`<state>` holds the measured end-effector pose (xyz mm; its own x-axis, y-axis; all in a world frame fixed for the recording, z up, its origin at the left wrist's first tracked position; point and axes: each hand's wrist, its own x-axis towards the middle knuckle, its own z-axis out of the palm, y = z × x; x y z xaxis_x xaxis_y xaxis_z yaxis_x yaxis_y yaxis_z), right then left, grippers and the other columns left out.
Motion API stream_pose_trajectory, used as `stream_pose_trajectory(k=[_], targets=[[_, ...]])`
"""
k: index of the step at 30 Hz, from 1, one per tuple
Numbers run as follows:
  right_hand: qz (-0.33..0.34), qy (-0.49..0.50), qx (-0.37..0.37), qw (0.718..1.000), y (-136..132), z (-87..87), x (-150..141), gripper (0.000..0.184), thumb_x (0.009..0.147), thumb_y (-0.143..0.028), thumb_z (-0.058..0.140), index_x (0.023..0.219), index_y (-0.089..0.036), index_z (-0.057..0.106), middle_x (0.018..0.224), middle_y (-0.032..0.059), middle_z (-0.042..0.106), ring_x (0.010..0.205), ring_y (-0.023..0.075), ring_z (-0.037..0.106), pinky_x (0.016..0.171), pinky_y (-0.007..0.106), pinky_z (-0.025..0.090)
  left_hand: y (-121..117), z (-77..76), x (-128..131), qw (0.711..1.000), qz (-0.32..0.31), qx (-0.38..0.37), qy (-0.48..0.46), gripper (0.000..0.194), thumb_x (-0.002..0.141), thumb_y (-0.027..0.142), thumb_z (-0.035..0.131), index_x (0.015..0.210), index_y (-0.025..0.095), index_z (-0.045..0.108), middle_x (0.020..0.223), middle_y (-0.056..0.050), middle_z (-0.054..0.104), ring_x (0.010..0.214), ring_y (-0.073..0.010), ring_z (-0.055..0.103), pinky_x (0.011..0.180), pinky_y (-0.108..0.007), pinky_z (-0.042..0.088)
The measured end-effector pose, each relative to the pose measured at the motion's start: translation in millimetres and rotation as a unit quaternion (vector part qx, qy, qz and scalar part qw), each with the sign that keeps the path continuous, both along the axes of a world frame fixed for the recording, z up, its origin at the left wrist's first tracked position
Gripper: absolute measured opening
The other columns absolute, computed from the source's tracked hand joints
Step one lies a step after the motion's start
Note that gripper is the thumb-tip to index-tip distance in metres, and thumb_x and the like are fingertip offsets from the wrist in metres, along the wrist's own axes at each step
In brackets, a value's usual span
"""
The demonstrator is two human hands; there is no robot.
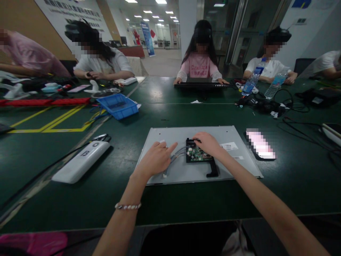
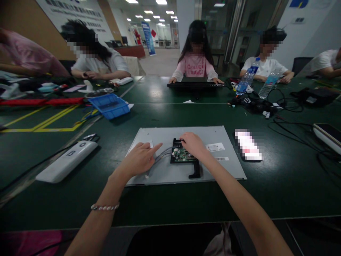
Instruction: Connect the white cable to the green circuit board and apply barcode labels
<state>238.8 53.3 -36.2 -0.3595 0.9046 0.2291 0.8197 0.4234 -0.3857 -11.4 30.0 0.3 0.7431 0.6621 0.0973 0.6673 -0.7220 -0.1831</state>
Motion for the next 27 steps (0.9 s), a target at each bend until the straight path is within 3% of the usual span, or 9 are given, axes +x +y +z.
stream_pose_trajectory(k=[5,10,15,19,24,27], targets=[[-0.045,-0.002,0.019,0.999,-3,5.9,1,0.025,0.089,-0.022,0.046,0.102,-0.023,0.067,0.098,0.0071,0.068,0.095,0.0211,0.06,0.084,0.032,0.044,-1,2.8,0,1.0,-0.001,0.0,-0.007,0.048,0.081,0.018,0.039,0.13,0.015,0.043,0.077,-0.007,0.057,0.078,-0.0215,0.051,0.078,-0.034,0.034],[-0.111,-0.018,0.051,0.992,-8,15.7,37,0.027,0.088,-0.018,0.044,0.1,-0.021,0.068,0.105,0.0082,0.066,0.098,0.0227,0.057,0.086,0.035,0.043,0,0.9,-2,1.0,-0.002,0.003,-0.021,0.045,0.08,0.019,0.041,0.125,0.015,0.047,0.073,-0.006,0.057,0.076,-0.021,0.052,0.078,-0.034,0.034],[-0.111,-0.053,0.021,0.992,-19,1.6,83,0.029,0.086,-0.014,0.042,0.098,-0.018,0.069,0.105,0.0108,0.065,0.099,0.0243,0.057,0.089,0.038,0.041,1,-0.3,-2,1.0,0.001,-0.006,-0.019,0.031,0.082,0.023,0.043,0.109,0.017,0.057,0.075,-0.007,0.057,0.077,-0.0215,0.052,0.076,-0.035,0.034],[-0.089,-0.036,-0.007,0.995,-24,-12.8,101,0.037,0.084,-0.009,0.04,0.11,-0.019,0.064,0.113,0.0094,0.062,0.106,0.0223,0.055,0.094,0.038,0.04,1,1.4,0,0.999,0.005,-0.018,-0.039,0.027,0.088,0.032,0.04,0.098,0.018,0.061,0.074,-0.007,0.059,0.079,-0.0223,0.052,0.075,-0.035,0.033],[-0.118,0.015,-0.006,0.993,-35,-10.6,110,0.035,0.084,-0.016,0.043,0.112,-0.021,0.062,0.116,0.0081,0.061,0.107,0.0223,0.055,0.094,0.041,0.042,2,2.1,2,0.997,0.004,-0.027,-0.068,0.029,0.091,0.032,0.036,0.093,0.019,0.062,0.072,-0.007,0.061,0.079,-0.0221,0.05,0.074,-0.035,0.033],[-0.129,0.038,-0.035,0.99,-45,-7.4,117,0.032,0.082,-0.022,0.049,0.111,-0.022,0.063,0.112,0.0079,0.063,0.103,0.0238,0.058,0.09,0.042,0.044,0,2.5,4,0.997,0.005,-0.024,-0.067,0.027,0.091,0.031,0.037,0.101,0.019,0.06,0.081,-0.007,0.062,0.084,-0.0219,0.05,0.077,-0.035,0.034]])
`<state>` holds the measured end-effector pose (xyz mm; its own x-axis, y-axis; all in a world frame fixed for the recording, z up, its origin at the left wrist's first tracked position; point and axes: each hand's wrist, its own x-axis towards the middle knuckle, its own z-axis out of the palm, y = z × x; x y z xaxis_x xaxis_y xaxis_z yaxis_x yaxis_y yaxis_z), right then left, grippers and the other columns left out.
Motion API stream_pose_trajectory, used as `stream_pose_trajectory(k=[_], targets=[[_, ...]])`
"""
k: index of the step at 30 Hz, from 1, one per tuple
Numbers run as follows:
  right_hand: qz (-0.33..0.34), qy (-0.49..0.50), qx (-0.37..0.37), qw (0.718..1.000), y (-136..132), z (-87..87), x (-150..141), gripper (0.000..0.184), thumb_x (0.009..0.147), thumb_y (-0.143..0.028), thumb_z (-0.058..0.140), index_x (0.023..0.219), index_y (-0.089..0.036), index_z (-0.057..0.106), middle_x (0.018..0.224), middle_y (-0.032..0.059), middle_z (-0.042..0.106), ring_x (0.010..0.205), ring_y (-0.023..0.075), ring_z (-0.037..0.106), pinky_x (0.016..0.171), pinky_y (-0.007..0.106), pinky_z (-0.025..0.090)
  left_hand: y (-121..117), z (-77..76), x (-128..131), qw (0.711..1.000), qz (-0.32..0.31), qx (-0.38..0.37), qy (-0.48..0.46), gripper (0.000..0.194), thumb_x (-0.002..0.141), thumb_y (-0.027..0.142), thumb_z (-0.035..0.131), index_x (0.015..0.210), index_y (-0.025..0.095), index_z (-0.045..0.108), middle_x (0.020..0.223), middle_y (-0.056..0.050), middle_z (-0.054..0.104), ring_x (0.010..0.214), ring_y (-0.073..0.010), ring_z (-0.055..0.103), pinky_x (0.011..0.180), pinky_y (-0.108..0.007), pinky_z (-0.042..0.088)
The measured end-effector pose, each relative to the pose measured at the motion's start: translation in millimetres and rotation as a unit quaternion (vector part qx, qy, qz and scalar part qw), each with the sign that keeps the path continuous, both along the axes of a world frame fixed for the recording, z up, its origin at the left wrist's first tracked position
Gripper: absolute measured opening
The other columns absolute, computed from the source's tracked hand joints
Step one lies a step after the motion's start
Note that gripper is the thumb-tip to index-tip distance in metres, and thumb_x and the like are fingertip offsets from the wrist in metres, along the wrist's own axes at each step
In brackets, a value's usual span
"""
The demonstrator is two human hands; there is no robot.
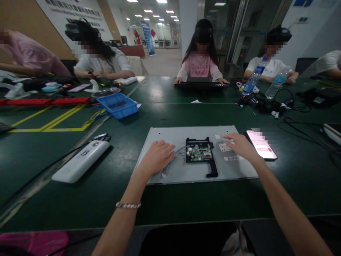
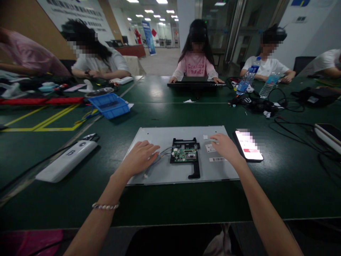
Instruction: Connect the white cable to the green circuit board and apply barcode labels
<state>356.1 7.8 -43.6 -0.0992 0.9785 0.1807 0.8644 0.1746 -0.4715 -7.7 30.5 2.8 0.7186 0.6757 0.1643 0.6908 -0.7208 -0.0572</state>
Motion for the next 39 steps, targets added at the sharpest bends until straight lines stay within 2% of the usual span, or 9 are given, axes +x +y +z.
stream_pose_trajectory(k=[4,11,17,21,26,31,33,36,39], targets=[[0.008,0.013,-0.054,0.998,-8,-0.2,10,0.037,0.074,-0.027,0.059,0.11,-0.021,0.064,0.11,0.0088,0.062,0.097,0.0241,0.059,0.083,0.039,0.047,-5,1.0,6,1.0,0.007,-0.011,-0.028,0.037,0.091,0.034,0.042,0.124,0.02,0.047,0.11,-0.009,0.057,0.102,-0.0232,0.048,0.089,-0.038,0.034],[0.009,0.011,-0.09,0.996,-7,-2.9,16,0.032,0.071,-0.029,0.06,0.101,-0.02,0.066,0.098,0.0081,0.064,0.083,0.0209,0.061,0.074,0.036,0.047,-11,-3.7,29,0.989,-0.046,-0.119,-0.079,0.078,0.08,0.046,0.058,0.142,0.022,0.018,0.146,-0.012,0.025,0.132,-0.028,0.026,0.105,-0.044,0.027],[-0.011,0.012,-0.101,0.995,-7,-3.8,9,0.024,0.073,-0.029,0.058,0.093,-0.021,0.067,0.084,0.0047,0.067,0.074,0.0187,0.061,0.066,0.031,0.047,-12,-15.6,64,0.986,-0.047,-0.156,-0.034,0.078,0.083,0.05,0.052,0.145,0.023,0.012,0.152,-0.012,0.013,0.138,-0.0331,0.012,0.107,-0.053,0.022],[-0.055,-0.019,-0.102,0.993,-5,-3.1,10,0.02,0.073,-0.027,0.058,0.09,-0.02,0.067,0.082,0.0047,0.068,0.072,0.0178,0.062,0.065,0.028,0.044,-7,-22.6,80,0.984,-0.054,-0.169,-0.022,0.074,0.085,0.051,0.046,0.145,0.023,0.012,0.152,-0.011,0.013,0.138,-0.032,0.011,0.108,-0.052,0.021],[-0.102,-0.071,-0.136,0.983,-6,4.9,8,0.024,0.077,-0.029,0.058,0.098,-0.02,0.064,0.082,0.0044,0.068,0.074,0.0176,0.062,0.064,0.026,0.041,-1,-25.0,82,0.983,-0.054,-0.174,-0.037,0.074,0.084,0.055,0.045,0.144,0.024,0.015,0.151,-0.008,0.019,0.137,-0.0301,0.016,0.111,-0.05,0.018],[-0.142,-0.142,-0.109,0.974,-10,7.3,3,0.028,0.083,-0.038,0.05,0.099,-0.02,0.064,0.089,0.0072,0.066,0.079,0.0219,0.062,0.063,0.03,0.041,-7,-21.4,77,0.984,-0.053,-0.158,-0.063,0.077,0.082,0.055,0.048,0.144,0.026,0.014,0.151,-0.007,0.019,0.137,-0.0287,0.02,0.111,-0.048,0.019],[-0.127,-0.152,-0.068,0.978,-8,5.7,2,0.031,0.084,-0.038,0.048,0.103,-0.018,0.063,0.098,0.0094,0.064,0.085,0.0223,0.061,0.068,0.031,0.043,-9,-20.0,74,0.984,-0.038,-0.155,-0.074,0.08,0.082,0.058,0.048,0.145,0.026,0.01,0.152,-0.006,0.014,0.137,-0.0298,0.019,0.11,-0.048,0.022],[-0.043,-0.154,0.008,0.987,-1,3.8,0,0.034,0.086,-0.033,0.047,0.114,-0.017,0.058,0.113,0.0109,0.06,0.098,0.0222,0.058,0.08,0.032,0.044,-10,-21.0,70,0.984,-0.003,-0.149,-0.094,0.086,0.08,0.063,0.046,0.146,0.026,0.004,0.154,-0.007,0.005,0.137,-0.033,0.017,0.108,-0.049,0.025],[0.023,-0.173,0.047,0.984,9,3.3,-5,0.032,0.087,-0.03,0.048,0.116,-0.018,0.057,0.117,0.0103,0.059,0.104,0.0226,0.055,0.085,0.033,0.043,-9,-25.2,66,0.981,0.028,-0.158,-0.105,0.092,0.078,0.067,0.047,0.146,0.026,0.001,0.154,-0.01,0.005,0.134,-0.0367,0.025,0.105,-0.052,0.03]])
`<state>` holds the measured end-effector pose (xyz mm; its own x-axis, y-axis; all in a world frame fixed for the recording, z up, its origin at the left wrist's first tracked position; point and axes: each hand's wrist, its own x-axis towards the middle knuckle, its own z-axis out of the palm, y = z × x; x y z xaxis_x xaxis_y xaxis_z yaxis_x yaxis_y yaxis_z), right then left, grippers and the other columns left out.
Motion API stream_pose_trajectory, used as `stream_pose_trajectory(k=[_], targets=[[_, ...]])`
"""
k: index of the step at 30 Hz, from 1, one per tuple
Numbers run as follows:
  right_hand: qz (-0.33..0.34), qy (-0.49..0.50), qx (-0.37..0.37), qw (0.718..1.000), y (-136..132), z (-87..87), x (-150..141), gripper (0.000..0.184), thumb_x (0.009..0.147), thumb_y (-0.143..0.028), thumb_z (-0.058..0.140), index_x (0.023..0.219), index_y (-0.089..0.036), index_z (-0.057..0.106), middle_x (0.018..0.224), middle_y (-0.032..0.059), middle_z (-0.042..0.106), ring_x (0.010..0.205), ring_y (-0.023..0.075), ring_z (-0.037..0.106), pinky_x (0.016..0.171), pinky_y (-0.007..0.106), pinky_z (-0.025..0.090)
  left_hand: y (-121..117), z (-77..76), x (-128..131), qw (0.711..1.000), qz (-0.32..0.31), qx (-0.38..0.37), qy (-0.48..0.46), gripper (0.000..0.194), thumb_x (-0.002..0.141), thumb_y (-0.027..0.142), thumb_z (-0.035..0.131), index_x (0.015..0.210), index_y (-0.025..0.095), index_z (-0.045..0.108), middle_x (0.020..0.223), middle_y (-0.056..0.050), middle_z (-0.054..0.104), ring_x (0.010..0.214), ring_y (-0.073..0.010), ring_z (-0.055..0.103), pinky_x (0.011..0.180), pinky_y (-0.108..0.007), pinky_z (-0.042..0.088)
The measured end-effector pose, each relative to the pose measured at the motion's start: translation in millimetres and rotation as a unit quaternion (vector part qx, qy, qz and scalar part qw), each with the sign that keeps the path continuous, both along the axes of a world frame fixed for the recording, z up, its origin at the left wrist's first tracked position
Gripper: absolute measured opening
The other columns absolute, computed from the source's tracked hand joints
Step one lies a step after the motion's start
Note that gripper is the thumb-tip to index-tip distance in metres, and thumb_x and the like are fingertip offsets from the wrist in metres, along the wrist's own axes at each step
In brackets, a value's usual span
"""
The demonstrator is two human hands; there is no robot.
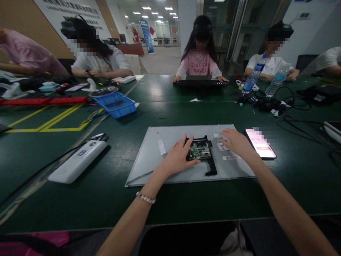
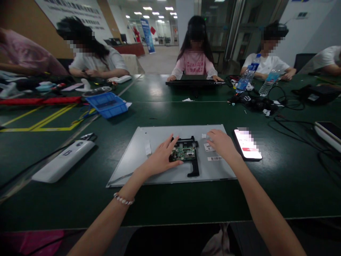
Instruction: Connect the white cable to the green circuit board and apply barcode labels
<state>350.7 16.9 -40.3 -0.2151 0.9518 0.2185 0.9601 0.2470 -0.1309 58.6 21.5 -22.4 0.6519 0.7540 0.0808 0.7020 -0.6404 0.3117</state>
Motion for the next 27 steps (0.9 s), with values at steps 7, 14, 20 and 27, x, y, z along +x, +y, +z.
stream_pose_trajectory(k=[7,14,20,27], targets=[[0.03,-0.08,0.006,0.996,17,-3.3,-17,0.022,0.09,-0.019,0.044,0.1,-0.016,0.064,0.098,0.011,0.067,0.094,0.0225,0.06,0.079,0.031,0.042,-1,-3.3,-1,0.999,0.013,-0.025,-0.03,0.089,0.08,0.063,0.046,0.146,0.026,-0.001,0.153,-0.011,0.009,0.133,-0.0338,0.03,0.103,-0.049,0.035],[-0.001,-0.036,0.029,0.999,18,1.7,-28,0.027,0.093,-0.022,0.04,0.101,-0.017,0.064,0.098,0.0096,0.068,0.091,0.0216,0.062,0.076,0.03,0.042,1,-3.8,0,0.999,0.008,-0.028,-0.035,0.092,0.079,0.059,0.051,0.146,0.023,-0.001,0.153,-0.011,0.012,0.134,-0.031,0.029,0.106,-0.045,0.033],[0.035,0.011,0.019,0.999,25,18.3,-73,0.029,0.094,-0.026,0.037,0.107,-0.02,0.063,0.103,0.0076,0.068,0.096,0.02,0.061,0.08,0.028,0.042,2,-7.8,0,0.998,0.004,-0.015,-0.056,0.093,0.078,0.058,0.053,0.146,0.022,0.001,0.152,-0.012,0.015,0.135,-0.0304,0.028,0.108,-0.045,0.031],[0.069,-0.045,-0.029,0.996,30,21.0,-118,0.03,0.094,-0.022,0.035,0.099,-0.015,0.064,0.097,0.0111,0.068,0.091,0.0214,0.062,0.077,0.028,0.043,3,-10.5,0,0.998,-0.007,-0.001,-0.066,0.097,0.077,0.055,0.057,0.146,0.019,-0.001,0.152,-0.015,0.014,0.136,-0.0287,0.024,0.11,-0.043,0.028]])
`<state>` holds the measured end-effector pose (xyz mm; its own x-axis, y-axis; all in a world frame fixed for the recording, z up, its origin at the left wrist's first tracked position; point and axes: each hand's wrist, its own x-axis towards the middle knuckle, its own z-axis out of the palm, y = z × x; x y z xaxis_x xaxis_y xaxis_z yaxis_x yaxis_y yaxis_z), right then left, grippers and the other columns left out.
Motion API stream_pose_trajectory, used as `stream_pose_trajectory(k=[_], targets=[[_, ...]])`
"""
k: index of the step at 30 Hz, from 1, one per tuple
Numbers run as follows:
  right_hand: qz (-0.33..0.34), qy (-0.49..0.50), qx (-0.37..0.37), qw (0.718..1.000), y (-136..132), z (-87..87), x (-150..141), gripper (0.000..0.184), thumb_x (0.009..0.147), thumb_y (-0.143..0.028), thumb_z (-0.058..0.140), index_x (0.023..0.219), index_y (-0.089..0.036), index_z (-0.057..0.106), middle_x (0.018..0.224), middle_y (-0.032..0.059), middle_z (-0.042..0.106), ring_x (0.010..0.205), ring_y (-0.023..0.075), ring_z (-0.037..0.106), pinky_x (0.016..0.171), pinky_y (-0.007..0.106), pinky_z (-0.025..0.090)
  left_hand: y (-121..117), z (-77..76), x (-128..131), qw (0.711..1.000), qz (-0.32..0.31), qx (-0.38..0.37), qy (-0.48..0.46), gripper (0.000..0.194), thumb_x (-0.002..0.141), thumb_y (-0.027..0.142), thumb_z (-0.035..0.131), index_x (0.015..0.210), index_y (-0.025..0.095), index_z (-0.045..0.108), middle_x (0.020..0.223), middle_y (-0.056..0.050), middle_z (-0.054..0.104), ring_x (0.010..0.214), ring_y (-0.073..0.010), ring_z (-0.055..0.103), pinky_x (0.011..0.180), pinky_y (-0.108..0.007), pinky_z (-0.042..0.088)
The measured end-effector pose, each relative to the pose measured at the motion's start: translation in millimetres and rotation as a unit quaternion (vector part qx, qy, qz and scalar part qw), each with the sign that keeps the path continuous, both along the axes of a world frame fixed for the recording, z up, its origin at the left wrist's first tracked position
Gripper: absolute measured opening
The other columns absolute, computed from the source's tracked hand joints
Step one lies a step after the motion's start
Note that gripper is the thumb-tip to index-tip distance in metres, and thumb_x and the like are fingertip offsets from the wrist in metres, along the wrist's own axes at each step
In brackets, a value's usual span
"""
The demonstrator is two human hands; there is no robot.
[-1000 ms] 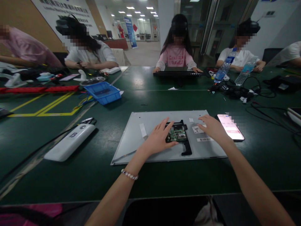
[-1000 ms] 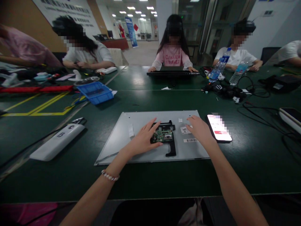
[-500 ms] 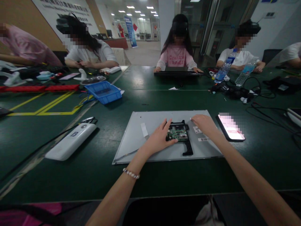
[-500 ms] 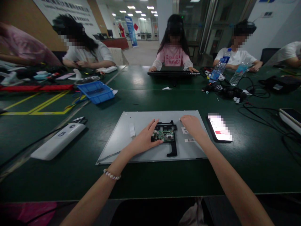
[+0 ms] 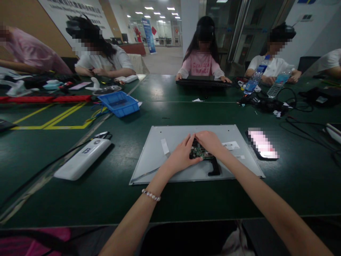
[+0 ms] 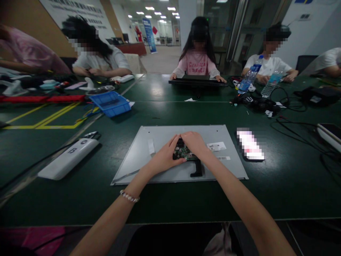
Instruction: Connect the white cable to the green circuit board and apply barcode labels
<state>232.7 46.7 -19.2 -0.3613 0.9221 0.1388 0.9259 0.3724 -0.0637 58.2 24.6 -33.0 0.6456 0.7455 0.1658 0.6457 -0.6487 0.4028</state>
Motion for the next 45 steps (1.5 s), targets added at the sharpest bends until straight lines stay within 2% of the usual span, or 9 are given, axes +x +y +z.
stream_pose_trajectory(k=[4,15,21,24,27,30,36,40,45], targets=[[-0.001,-0.009,-0.012,1.0,0,-1.5,-3,0.032,0.094,-0.022,0.034,0.094,-0.012,0.065,0.094,0.0137,0.068,0.089,0.0224,0.062,0.077,0.028,0.043,-1,2.8,0,1.0,-0.005,0.006,-0.005,0.099,0.078,0.052,0.058,0.145,0.02,-0.008,0.151,-0.014,0.016,0.137,-0.0268,0.022,0.11,-0.042,0.028],[-0.018,0.038,-0.016,0.999,2,-6.4,-8,0.029,0.092,-0.016,0.035,0.096,-0.011,0.063,0.097,0.0133,0.066,0.09,0.0206,0.06,0.08,0.028,0.042,-1,1.2,2,1.0,0.0,0.009,0.029,0.097,0.078,0.055,0.055,0.145,0.018,-0.005,0.151,-0.016,0.014,0.136,-0.0288,0.024,0.108,-0.043,0.03],[0.002,0.058,-0.021,0.998,0,-3.3,-4,0.026,0.09,-0.016,0.039,0.099,-0.011,0.062,0.1,0.0135,0.065,0.097,0.0208,0.057,0.087,0.028,0.04,-1,2.7,1,1.0,-0.009,0.008,0.024,0.094,0.079,0.054,0.054,0.145,0.017,-0.002,0.151,-0.016,0.014,0.138,-0.0281,0.02,0.109,-0.042,0.026],[0.006,0.083,0.001,0.997,-4,1.9,1,0.029,0.09,-0.018,0.039,0.107,-0.012,0.061,0.106,0.0123,0.064,0.104,0.021,0.055,0.092,0.03,0.039,-1,2.6,0,0.999,-0.008,0.009,0.029,0.095,0.079,0.054,0.054,0.145,0.018,-0.003,0.152,-0.016,0.013,0.137,-0.0289,0.021,0.109,-0.043,0.027],[-0.036,0.103,0.01,0.994,-10,7.0,20,0.031,0.09,-0.022,0.039,0.111,-0.014,0.061,0.113,0.011,0.063,0.107,0.0216,0.055,0.093,0.032,0.039,-2,2.5,0,0.999,0.002,0.01,0.039,0.097,0.079,0.057,0.053,0.145,0.019,-0.006,0.152,-0.016,0.013,0.136,-0.0298,0.024,0.107,-0.044,0.03],[-0.079,0.101,-0.022,0.992,-16,7.0,55,0.031,0.088,-0.022,0.043,0.11,-0.015,0.063,0.111,0.0111,0.065,0.106,0.0223,0.057,0.093,0.033,0.04,-4,4.3,0,0.999,0.012,0.001,0.037,0.097,0.079,0.059,0.052,0.145,0.021,-0.007,0.152,-0.014,0.012,0.134,-0.0308,0.028,0.106,-0.044,0.032],[-0.109,0.117,-0.067,0.985,-30,-9.7,123,0.037,0.078,-0.019,0.053,0.115,-0.016,0.061,0.116,0.0113,0.062,0.103,0.0225,0.058,0.088,0.034,0.044,-5,10.6,0,0.999,0.007,-0.007,0.052,0.095,0.08,0.06,0.049,0.145,0.026,-0.01,0.153,-0.011,0.005,0.134,-0.0338,0.028,0.105,-0.048,0.033],[-0.106,0.178,-0.11,0.972,-36,-18.6,133,0.041,0.074,-0.019,0.054,0.114,-0.019,0.061,0.11,0.0082,0.063,0.088,0.0178,0.062,0.076,0.03,0.048,-5,10.4,1,0.999,0.004,0.001,0.047,0.093,0.08,0.058,0.05,0.145,0.027,-0.009,0.154,-0.01,0.002,0.134,-0.0342,0.027,0.106,-0.049,0.031],[-0.13,0.187,-0.133,0.965,-37,-20.2,130,0.027,0.073,-0.023,0.054,0.097,-0.021,0.067,0.087,0.0041,0.067,0.074,0.0157,0.062,0.066,0.027,0.047,-5,8.4,1,0.999,0.006,0.005,0.051,0.091,0.081,0.059,0.049,0.145,0.025,-0.005,0.154,-0.01,0.003,0.135,-0.033,0.026,0.107,-0.048,0.029]])
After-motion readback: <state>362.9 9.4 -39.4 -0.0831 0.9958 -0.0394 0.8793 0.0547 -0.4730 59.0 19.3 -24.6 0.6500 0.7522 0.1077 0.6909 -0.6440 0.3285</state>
